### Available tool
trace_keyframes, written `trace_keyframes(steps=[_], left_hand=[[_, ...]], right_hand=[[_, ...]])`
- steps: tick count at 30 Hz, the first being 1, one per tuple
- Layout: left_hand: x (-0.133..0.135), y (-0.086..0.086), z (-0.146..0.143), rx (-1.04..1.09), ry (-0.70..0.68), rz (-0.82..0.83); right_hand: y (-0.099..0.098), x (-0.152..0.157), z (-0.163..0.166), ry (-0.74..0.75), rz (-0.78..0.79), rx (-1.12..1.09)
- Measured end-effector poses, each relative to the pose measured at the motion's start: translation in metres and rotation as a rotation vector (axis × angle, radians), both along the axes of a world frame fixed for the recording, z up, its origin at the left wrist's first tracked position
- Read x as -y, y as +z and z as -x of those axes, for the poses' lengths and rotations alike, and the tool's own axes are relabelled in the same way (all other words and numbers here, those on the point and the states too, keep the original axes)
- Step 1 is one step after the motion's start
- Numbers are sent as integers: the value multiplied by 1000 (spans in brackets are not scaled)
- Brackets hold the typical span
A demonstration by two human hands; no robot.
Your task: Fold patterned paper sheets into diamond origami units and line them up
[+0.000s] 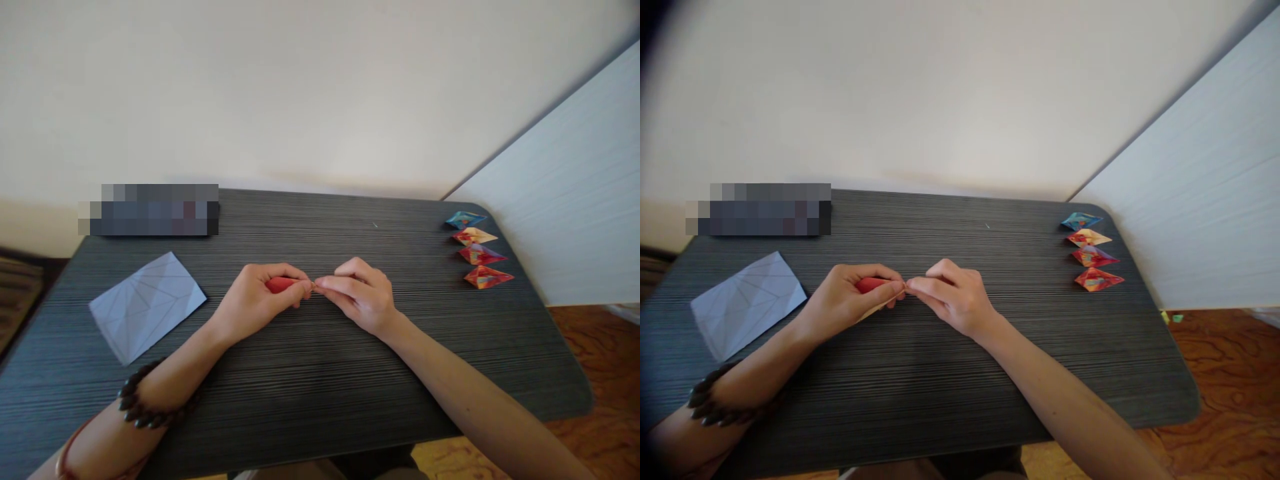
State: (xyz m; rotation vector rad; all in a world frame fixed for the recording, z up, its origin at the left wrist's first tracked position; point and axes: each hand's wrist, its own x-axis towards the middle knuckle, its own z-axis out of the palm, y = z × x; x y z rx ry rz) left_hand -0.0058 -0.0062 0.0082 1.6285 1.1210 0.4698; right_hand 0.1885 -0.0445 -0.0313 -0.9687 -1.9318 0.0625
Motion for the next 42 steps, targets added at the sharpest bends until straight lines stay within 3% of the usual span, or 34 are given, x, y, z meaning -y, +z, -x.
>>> trace_keyframes(steps=[5, 9, 13, 20, 26, 30, 37, 42], left_hand=[[-4, -1, -1, 153, 15, 265], [-5, 1, 0, 164, -8, 315], [-5, 1, 1, 124, -38, 245], [-1, 0, 2, -31, -83, -141], [3, -1, -1, -58, -115, -335], [2, -1, 0, -76, -102, -319], [-5, 0, 3, -116, -95, -88], [-5, 0, 3, -107, -97, -77]], right_hand=[[5, 1, -3, 15, -104, 129], [5, 1, -4, 37, -123, 132], [3, 1, -1, 70, 7, 12], [12, 1, 1, 133, 452, -189], [12, -3, -1, 166, 556, -180], [11, -3, -1, 177, 555, -164], [5, -3, 0, 174, 507, -116], [5, -3, 0, 189, 509, -113]])
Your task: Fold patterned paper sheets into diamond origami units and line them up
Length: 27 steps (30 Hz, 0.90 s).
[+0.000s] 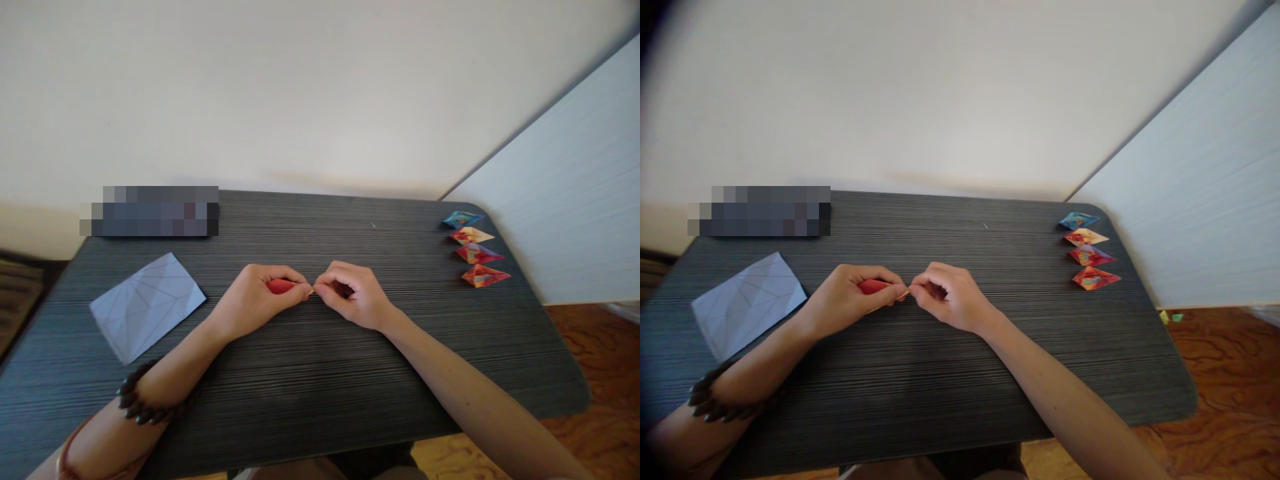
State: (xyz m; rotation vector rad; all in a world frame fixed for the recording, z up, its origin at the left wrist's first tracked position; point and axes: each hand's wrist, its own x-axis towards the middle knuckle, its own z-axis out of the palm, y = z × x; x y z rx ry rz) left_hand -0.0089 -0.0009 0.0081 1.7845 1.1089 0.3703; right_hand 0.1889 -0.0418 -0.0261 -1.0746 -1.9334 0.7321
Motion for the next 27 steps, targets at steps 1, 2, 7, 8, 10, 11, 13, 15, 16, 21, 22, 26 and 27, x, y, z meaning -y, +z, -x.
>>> trace_keyframes(steps=[1, 2, 7, 8, 10, 11, 13, 15, 16, 21, 22, 26, 27], left_hand=[[0, 0, 0, -1, -1, -5], [1, -1, 0, -3, -1, -11], [4, -1, -1, -23, 1, -54], [4, -1, -2, -23, 1, -60], [3, -1, -2, -13, 19, -63], [2, -1, -1, -3, 37, -53], [-2, -2, 1, 35, 74, -5], [-8, -4, 6, 99, 86, 65], [-10, -5, 8, 143, 85, 101], [-16, -11, 13, 206, 122, 104], [-15, -12, 13, 196, 113, 96], [-7, -14, 7, 155, 68, 79], [-6, -14, 6, 153, 59, 77]], right_hand=[[1, 0, 0, 4, 4, -1], [1, 1, 0, 7, 6, -2], [2, 1, 3, -29, -14, 9], [2, 1, 4, -42, -24, 10], [2, 0, 4, -79, -44, 3], [2, -1, 3, -113, -52, -3], [1, -3, 1, -217, -60, -23], [1, -4, -2, -309, -50, -33], [1, -5, -3, -324, -39, -25], [1, -3, -4, -244, -19, 40], [1, -3, -4, -233, -23, 35], [1, -2, -4, -205, -46, 39], [0, -2, -3, -203, -59, 51]])
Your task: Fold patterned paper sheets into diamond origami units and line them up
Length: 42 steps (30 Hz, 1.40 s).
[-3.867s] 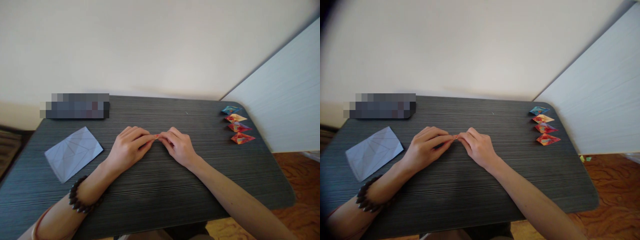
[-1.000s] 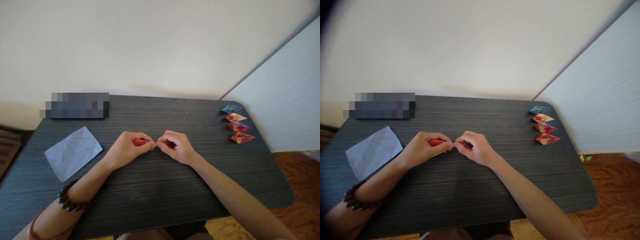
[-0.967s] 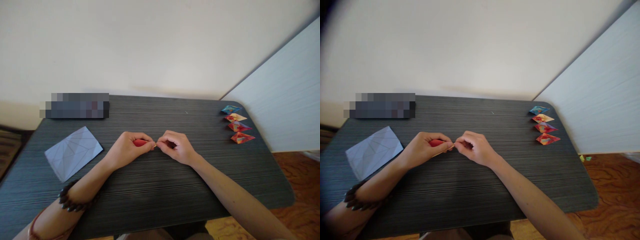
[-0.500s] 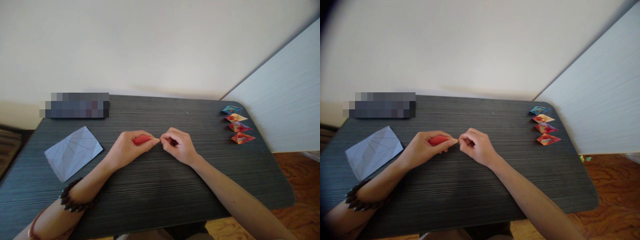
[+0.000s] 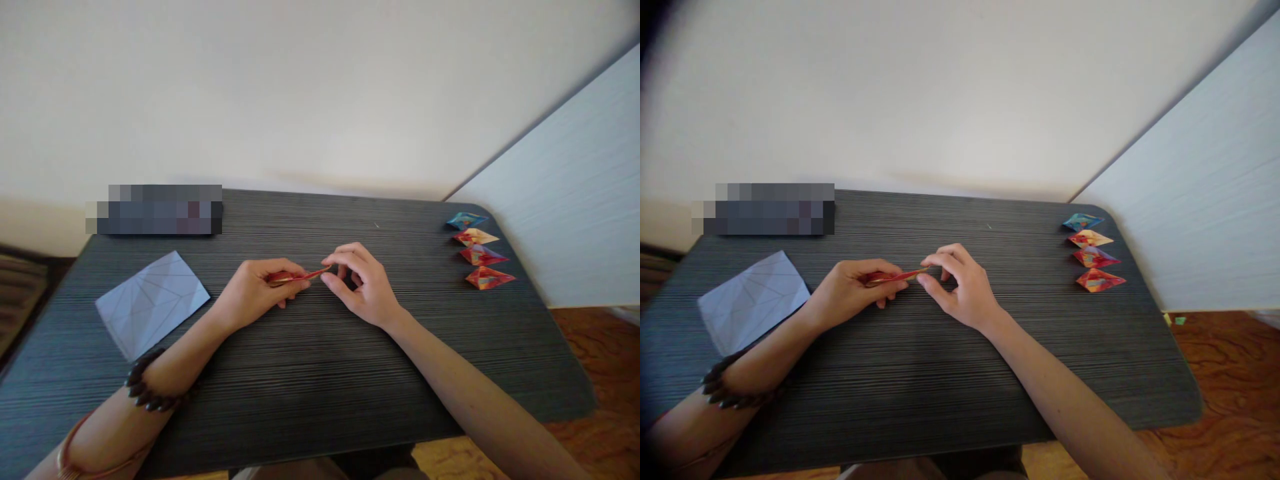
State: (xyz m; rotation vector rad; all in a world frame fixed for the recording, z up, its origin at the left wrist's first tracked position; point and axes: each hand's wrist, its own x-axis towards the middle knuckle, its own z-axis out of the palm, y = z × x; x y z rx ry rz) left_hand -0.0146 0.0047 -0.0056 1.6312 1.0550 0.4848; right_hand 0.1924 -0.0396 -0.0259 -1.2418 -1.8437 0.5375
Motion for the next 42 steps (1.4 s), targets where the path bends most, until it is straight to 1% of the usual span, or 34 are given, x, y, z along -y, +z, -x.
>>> trace_keyframes(steps=[3, 5, 9, 11, 13, 17, 19, 21, 24, 26, 28, 31, 34, 37, 42], left_hand=[[3, 0, -3, 7, -24, -10], [3, -1, -3, 34, -6, -18], [1, -1, -3, 156, 127, -7], [2, -1, -4, 193, 170, -11], [3, 0, -5, 190, 159, -27], [6, 1, -6, 124, 64, -53], [6, 0, -5, 102, 52, -64], [7, 0, -5, 96, 59, -66], [10, -2, -6, 165, 105, -86], [12, -4, -7, 200, 146, -156], [13, -6, -6, 166, 157, -294], [13, -8, -3, 58, 121, -532], [10, -10, 0, -11, 84, -691], [8, -10, 1, -34, 40, -764], [8, -10, 0, -29, 45, -726]], right_hand=[[-1, 0, 0, 8, -49, 40], [-1, 0, 1, 19, -65, 39], [0, 1, 1, -50, -19, -29], [0, 2, 1, -79, -1, -53], [0, 2, 1, -32, 2, -82], [1, 1, 1, 134, -46, -95], [1, 0, 1, 142, -52, -75], [1, 0, 2, 113, -36, -71], [2, 1, 2, 95, -31, -67], [2, 2, 2, 102, -43, -65], [2, 2, 2, 105, -54, -68], [3, 2, 3, 118, -65, -78], [4, 2, 3, 124, -71, -90], [5, 2, 3, 106, -58, -101], [5, 2, 3, 85, -27, -119]])
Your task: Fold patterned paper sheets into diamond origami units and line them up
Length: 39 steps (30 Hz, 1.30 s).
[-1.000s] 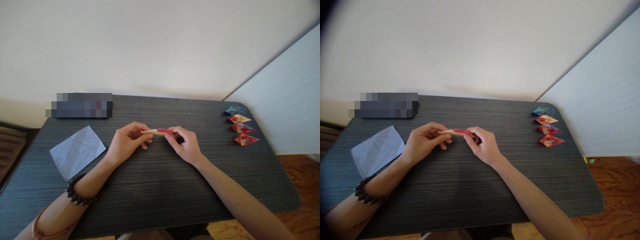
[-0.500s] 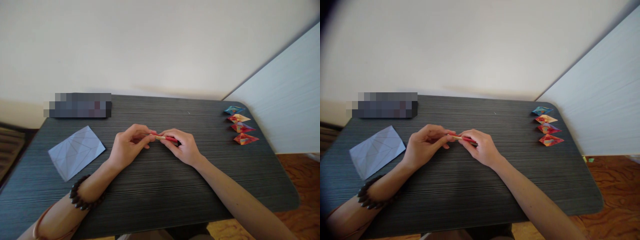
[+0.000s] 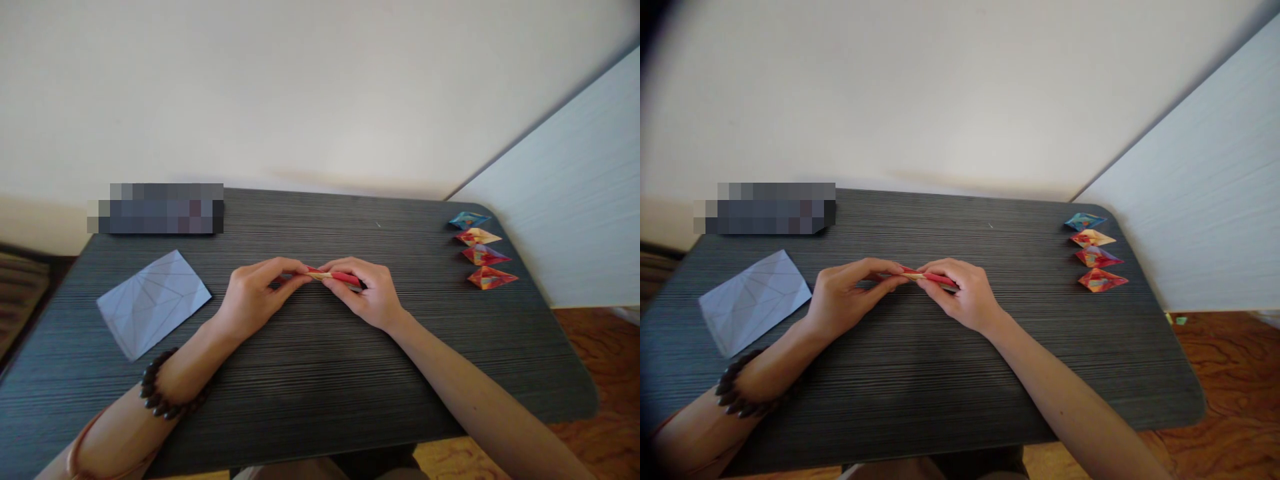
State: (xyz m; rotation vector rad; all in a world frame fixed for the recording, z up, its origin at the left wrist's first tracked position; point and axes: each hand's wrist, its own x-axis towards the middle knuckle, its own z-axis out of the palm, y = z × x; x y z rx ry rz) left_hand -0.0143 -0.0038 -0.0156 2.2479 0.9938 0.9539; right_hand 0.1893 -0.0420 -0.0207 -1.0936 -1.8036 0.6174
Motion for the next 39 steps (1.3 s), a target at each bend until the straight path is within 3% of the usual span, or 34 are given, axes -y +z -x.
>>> trace_keyframes(steps=[8, 17, 21, 26, 39], left_hand=[[5, -3, -3, 31, -9, -22], [4, -2, -2, 6, -34, -269], [4, -1, -2, -50, -68, -240], [7, -2, -2, -26, -3, -162], [5, 4, -2, -57, -16, -225]], right_hand=[[-2, 0, 0, -23, -24, 50], [-1, 0, 1, -2, -109, 95], [-1, 0, 1, 14, -124, 104], [-4, 0, 1, 30, -143, 107], [-6, 3, -1, -47, -236, 141]])
